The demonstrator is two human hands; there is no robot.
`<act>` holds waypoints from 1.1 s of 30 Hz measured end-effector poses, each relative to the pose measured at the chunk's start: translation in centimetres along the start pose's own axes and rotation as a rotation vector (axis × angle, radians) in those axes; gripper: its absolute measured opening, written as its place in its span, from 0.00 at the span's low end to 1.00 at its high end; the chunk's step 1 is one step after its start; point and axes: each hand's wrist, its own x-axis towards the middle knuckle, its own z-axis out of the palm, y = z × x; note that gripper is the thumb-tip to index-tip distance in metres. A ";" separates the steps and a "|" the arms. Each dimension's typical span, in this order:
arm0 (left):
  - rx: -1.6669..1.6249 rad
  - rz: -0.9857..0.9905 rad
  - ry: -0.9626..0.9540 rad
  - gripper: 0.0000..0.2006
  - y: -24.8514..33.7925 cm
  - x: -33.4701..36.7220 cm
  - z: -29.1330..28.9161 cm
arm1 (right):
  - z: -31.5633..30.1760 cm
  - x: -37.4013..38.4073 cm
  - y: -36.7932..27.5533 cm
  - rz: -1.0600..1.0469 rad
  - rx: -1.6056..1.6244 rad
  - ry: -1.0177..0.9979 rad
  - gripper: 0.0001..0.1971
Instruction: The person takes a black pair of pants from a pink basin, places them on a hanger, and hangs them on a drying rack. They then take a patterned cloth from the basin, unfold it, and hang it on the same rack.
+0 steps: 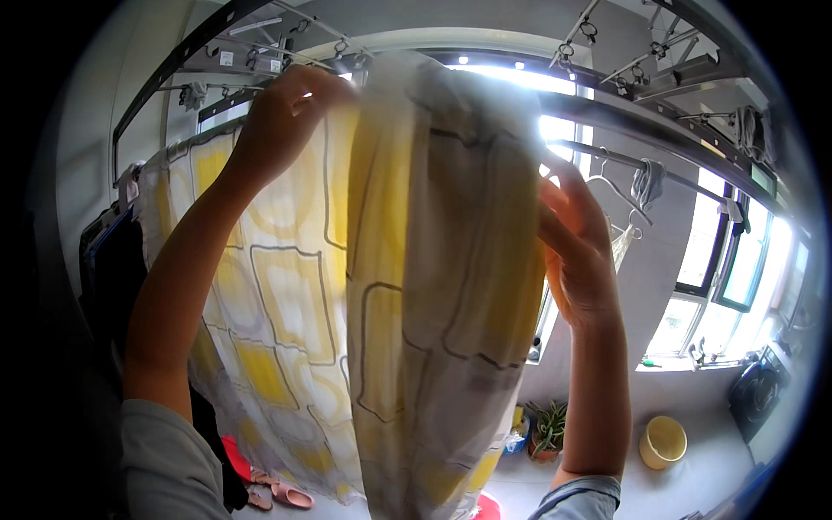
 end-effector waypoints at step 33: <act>-0.043 -0.438 0.181 0.15 8.7 6.4 -6.9 | -3.9 13.6 14.1 -0.584 -0.067 0.664 0.05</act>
